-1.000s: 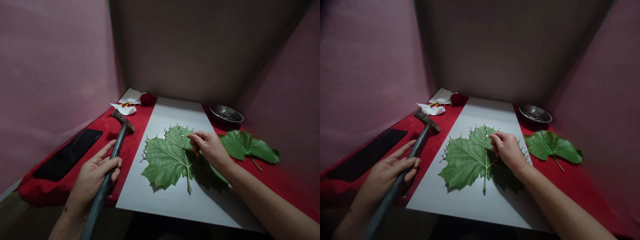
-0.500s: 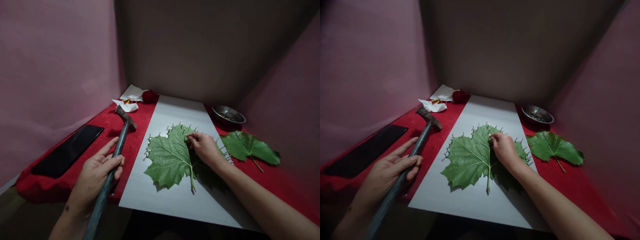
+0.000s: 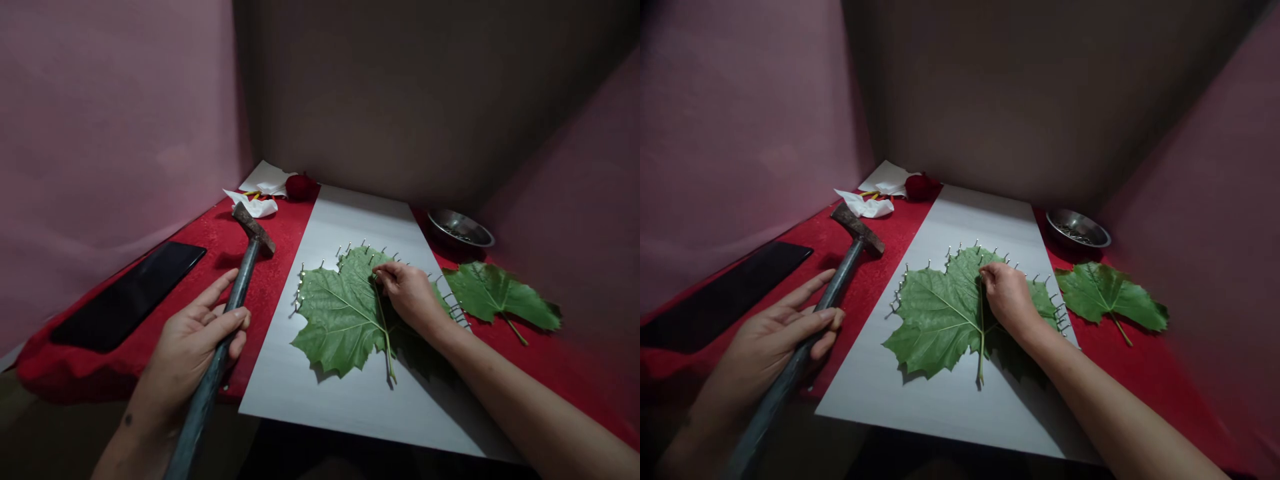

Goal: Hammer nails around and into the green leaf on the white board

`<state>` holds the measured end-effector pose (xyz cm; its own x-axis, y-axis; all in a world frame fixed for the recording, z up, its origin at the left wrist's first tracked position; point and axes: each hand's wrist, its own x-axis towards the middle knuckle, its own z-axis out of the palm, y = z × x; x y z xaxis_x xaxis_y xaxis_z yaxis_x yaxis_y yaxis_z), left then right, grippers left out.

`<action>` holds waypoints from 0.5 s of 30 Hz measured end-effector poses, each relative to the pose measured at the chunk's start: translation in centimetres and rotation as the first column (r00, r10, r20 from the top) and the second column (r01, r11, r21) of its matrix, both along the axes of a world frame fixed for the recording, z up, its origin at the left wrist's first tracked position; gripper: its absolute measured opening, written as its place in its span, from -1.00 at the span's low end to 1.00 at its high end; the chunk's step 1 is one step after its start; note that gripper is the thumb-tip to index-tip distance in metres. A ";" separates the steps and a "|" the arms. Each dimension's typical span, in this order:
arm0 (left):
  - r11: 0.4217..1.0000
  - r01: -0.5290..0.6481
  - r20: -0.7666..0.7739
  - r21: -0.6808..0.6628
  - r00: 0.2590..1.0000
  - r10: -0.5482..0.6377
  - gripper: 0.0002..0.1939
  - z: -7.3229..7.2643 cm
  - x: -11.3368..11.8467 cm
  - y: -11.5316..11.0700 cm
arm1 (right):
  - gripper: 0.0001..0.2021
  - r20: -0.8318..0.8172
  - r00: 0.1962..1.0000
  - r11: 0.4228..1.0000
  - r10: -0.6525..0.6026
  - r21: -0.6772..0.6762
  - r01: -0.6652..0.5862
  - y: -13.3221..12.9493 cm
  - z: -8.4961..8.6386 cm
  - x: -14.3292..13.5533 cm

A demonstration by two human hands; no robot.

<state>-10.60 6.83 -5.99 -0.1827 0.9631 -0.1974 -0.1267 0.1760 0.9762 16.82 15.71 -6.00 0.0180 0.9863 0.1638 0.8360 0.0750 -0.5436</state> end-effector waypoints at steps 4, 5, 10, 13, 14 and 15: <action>1.000 -0.024 0.018 0.005 1.000 0.024 -0.23 -0.3 0.0 0.3 | -0.78 0.049 0.999 0.999 0.005 0.051 -0.008 0.0 -0.1 -0.1; 1.000 -0.028 0.022 -0.001 0.999 0.028 -0.23 -0.4 0.0 0.3 | -0.78 0.065 0.998 0.997 0.010 0.070 -0.015 0.0 -0.2 -0.1; 0.999 -0.035 0.051 -0.003 0.998 0.035 -0.20 -0.4 -0.2 0.2 | -0.78 0.129 0.991 0.994 0.024 0.104 -0.038 -0.1 -0.2 -0.2; 1.000 -0.010 0.029 -0.010 1.000 0.010 -0.21 -0.2 -0.1 0.2 | -0.78 0.143 0.989 0.992 0.024 0.116 -0.041 -0.1 -0.3 -0.2; 1.000 0.001 0.021 -0.012 1.000 0.000 -0.21 -0.1 -0.1 0.2 | -0.79 0.142 0.990 0.992 0.024 0.119 -0.041 -0.1 -0.3 -0.2; 1.000 0.013 0.015 -0.011 1.000 -0.012 -0.22 0.0 -0.1 0.2 | -0.79 0.139 0.990 0.992 0.022 0.120 -0.039 -0.1 -0.4 -0.2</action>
